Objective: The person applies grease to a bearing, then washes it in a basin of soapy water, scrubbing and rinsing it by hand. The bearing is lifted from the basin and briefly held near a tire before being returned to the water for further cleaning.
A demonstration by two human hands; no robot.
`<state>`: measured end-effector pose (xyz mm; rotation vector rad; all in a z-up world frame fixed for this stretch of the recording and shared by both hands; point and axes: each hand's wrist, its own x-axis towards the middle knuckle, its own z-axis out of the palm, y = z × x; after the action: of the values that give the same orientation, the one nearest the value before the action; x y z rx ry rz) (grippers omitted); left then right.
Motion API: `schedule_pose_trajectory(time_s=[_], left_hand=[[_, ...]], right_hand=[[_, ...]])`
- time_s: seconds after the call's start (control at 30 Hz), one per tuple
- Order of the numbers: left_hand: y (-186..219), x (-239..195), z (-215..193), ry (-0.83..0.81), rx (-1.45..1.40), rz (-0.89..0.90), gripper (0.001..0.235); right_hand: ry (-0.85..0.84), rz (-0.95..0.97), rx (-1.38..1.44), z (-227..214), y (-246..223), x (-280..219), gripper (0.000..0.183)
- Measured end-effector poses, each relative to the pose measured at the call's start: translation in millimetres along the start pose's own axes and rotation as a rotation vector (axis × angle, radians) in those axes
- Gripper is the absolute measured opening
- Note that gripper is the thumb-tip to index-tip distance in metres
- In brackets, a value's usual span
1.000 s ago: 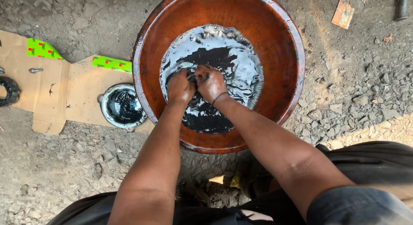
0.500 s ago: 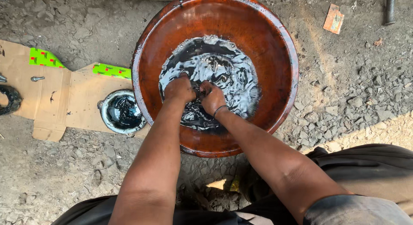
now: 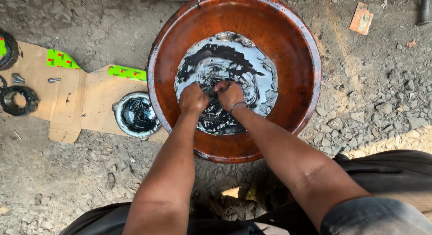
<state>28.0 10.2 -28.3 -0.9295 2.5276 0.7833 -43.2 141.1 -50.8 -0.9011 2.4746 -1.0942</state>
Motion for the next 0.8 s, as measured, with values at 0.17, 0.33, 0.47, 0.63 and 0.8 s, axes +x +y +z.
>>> schedule_pose_trajectory(time_s=[0.17, 0.33, 0.47, 0.63, 0.8], left_hand=[[7.9, -8.8, -1.0, 0.008, -0.126, -0.126, 0.025], [10.1, -6.0, -7.8, 0.065, -0.121, -0.077, 0.029], [6.0, -1.0, 3.6, 0.104, -0.244, -0.114, 0.028], [0.3, 5.9, 5.8, 0.157, -0.111, 0.074, 0.038], [-0.7, 1.6, 13.6, 0.185, -0.197, 0.011, 0.025]], right_hand=[[0.002, -0.146, 0.088, -7.2, 0.5, -5.9, 0.015], [-0.113, 0.439, 0.196, -10.1, -9.3, 3.1, 0.012], [0.085, -0.153, 0.191, -10.8, -4.3, 1.4, 0.015], [-0.105, 0.582, 0.328, -13.0, -5.9, 14.2, 0.015], [0.083, -0.101, 0.192, -14.0, -11.2, 15.6, 0.016]])
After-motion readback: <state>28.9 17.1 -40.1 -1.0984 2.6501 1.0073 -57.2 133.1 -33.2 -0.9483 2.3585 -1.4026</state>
